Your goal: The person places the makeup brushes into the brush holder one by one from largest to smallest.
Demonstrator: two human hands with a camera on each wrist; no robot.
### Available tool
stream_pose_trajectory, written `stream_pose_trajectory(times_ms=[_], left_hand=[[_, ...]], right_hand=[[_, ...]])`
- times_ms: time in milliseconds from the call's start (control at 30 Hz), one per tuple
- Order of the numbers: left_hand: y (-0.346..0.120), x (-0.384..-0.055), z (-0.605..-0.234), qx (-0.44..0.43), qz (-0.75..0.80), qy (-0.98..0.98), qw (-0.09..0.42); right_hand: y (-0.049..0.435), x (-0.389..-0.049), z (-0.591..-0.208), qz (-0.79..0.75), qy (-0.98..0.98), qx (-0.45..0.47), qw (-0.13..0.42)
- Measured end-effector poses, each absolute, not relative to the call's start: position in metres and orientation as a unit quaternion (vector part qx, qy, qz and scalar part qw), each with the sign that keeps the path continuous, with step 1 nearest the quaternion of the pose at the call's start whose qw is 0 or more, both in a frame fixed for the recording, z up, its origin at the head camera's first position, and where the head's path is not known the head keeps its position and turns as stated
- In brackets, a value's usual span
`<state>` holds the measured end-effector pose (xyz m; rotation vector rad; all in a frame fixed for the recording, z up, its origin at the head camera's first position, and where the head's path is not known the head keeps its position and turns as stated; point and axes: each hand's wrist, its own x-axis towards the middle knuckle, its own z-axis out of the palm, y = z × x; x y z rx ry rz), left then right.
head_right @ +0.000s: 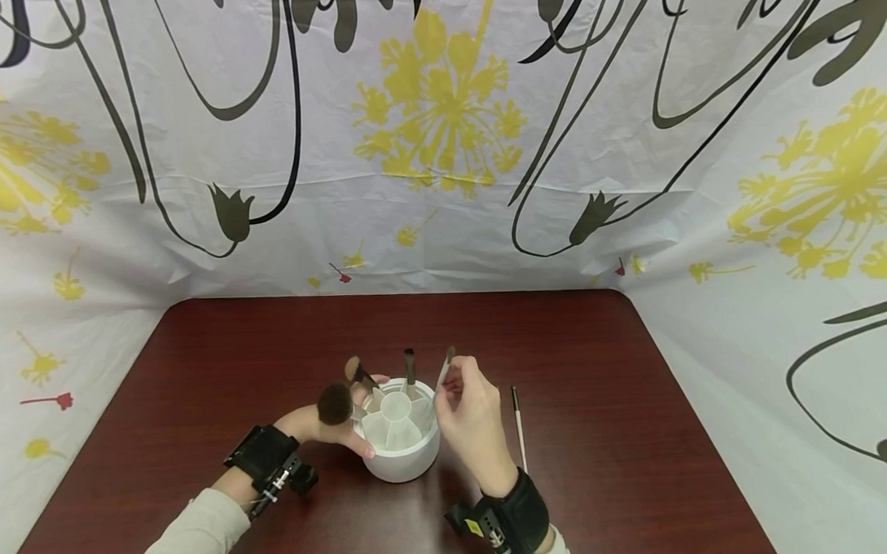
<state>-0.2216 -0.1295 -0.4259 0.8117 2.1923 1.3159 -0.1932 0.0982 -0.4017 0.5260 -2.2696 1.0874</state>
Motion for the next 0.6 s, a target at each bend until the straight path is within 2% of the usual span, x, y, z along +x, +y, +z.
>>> stream_pose_trajectory(times_ms=[233,600], left_hand=[[-0.129,-0.22,-0.423,0.293,0.479,0.795,0.23],[-0.128,-0.22,-0.423,0.307,0.48,0.796,0.206]], right_hand=[[0.099,-0.191,-0.408,0.396,-0.858,0.186,0.269],[0.101,-0.188,-0.416,0.406,-0.86,0.167,0.26]])
